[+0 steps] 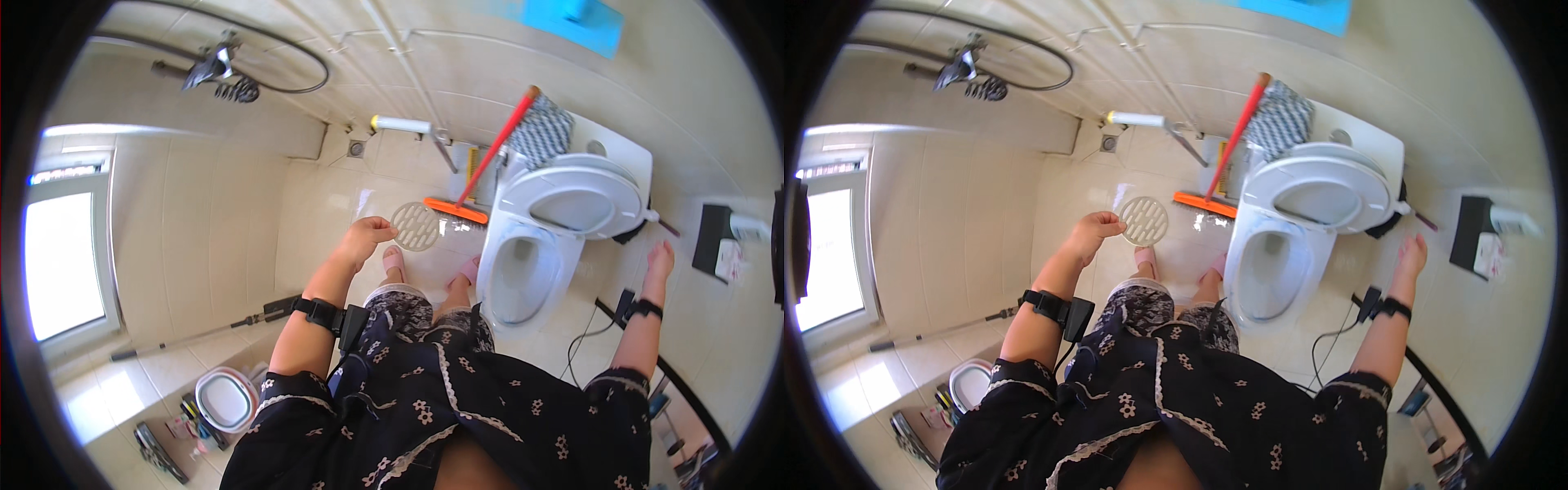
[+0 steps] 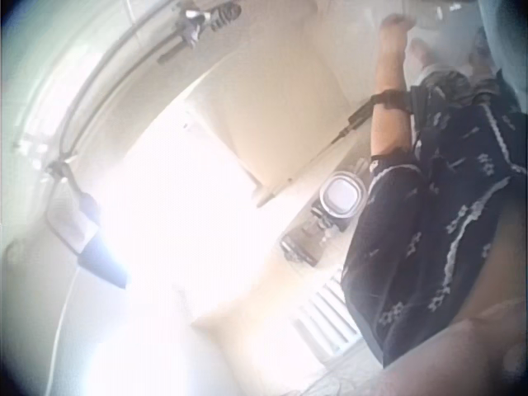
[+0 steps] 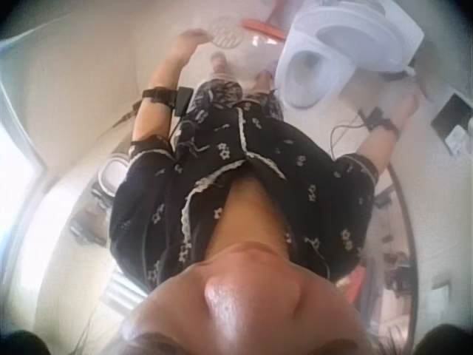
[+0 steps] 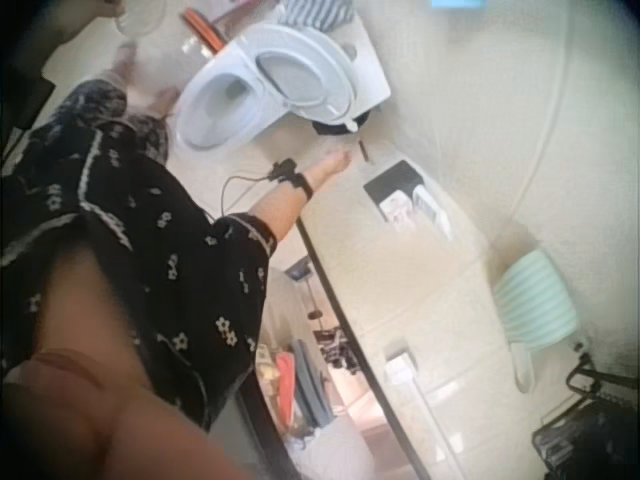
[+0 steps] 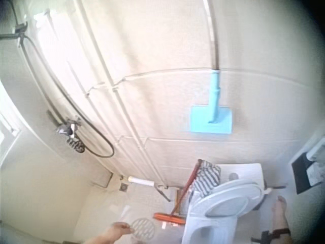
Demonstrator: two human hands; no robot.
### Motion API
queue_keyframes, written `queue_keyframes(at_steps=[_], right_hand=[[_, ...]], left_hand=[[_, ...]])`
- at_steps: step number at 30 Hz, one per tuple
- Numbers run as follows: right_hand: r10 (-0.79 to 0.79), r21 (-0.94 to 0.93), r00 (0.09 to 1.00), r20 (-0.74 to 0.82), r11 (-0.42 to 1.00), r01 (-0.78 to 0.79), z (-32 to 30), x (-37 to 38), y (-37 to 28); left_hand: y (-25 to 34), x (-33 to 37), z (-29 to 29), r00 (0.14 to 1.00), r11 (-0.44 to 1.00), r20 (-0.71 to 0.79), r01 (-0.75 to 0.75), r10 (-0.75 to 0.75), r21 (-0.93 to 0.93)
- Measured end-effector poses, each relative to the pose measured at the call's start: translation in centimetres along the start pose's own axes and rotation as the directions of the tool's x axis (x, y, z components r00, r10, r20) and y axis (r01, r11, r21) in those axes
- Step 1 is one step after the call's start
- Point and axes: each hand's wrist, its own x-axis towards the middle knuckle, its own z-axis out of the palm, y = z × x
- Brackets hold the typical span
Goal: The person cleans a bathroom floor by removing hair from the drain with a cloth, scrubbing the floor tiles with a brush while rinsing with water from a shower head, and using a squeegee to move the water toward the drain.
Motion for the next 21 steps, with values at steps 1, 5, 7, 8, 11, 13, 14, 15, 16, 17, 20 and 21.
queue_keyframes(at_steps=[1, 5, 7, 8, 11, 13, 14, 15, 16, 17, 20, 21], right_hand=[[-0.022, 0.012, 1.0, -0.004, 1.0, 0.022, 0.2, -1.6, 0.4], [-0.076, -0.03, 0.996, 0.041, 0.997, 0.077, 0.9, -8.4, 1.5], [-0.061, -0.082, 0.998, 0.029, 0.995, 0.064, 4.7, -15.0, 0.8], [-0.056, -0.146, 0.997, 0.053, 0.987, 0.063, 5.5, -17.4, 0.7], [0.008, -0.249, 0.977, 0.213, 0.967, 0.047, 8.9, -24.8, 0.7], [0.01, -0.286, 0.971, 0.241, 0.956, 0.061, 11.7, -28.9, 1.4], [0.007, -0.297, 0.972, 0.234, 0.953, 0.065, 12.9, -30.8, 1.5], [0.047, -0.326, 0.933, 0.357, 0.942, 0.077, 14.4, -33.1, 1.3], [0.095, -0.357, 0.878, 0.468, 0.93, 0.089, 16.1, -35.3, 0.9], [0.1, -0.368, 0.883, 0.459, 0.926, 0.086, 18.5, -37.7, 0.8], [0.193, -0.527, 0.75, 0.633, 0.817, 0.234, 24.1, -43.7, 1.3], [0.224, -0.548, 0.72, 0.656, 0.798, 0.252, 25.7, -45.2, 2.4]], left_hand=[[-1.0, 0.2, -1.5, 0.998, 0.999, -0.042, 0.036, -0.036, -0.008], [-7.1, 2.3, -7.3, 0.969, 0.988, -0.211, 0.107, -0.129, -0.113], [-10.1, 2.1, -10.8, 0.923, 0.966, -0.305, 0.186, -0.234, -0.178], [-10.7, 2.6, -11.7, 0.923, 0.964, -0.306, 0.18, -0.234, -0.196], [-12.6, 4.7, -14.7, 0.824, 0.892, -0.393, 0.269, -0.408, -0.362], [-14.2, 7.6, -16.7, 0.768, 0.838, -0.395, 0.325, -0.505, -0.439], [-14.8, 9.1, -17.5, 0.77, 0.832, -0.382, 0.333, -0.511, -0.443], [-15.5, 10.6, -18.4, 0.751, 0.819, -0.392, 0.336, -0.531, -0.465], [-16.3, 12.4, -19.2, 0.732, 0.803, -0.396, 0.344, -0.554, -0.487], [-16.9, 14.6, -20.2, 0.733, 0.799, -0.386, 0.355, -0.56, -0.485], [-20.2, 21.1, -22.0, 0.79, 0.841, -0.322, 0.411, -0.521, -0.352], [-22.1, 24.2, -22.8, 0.786, 0.823, -0.306, 0.409, -0.538, -0.396]])
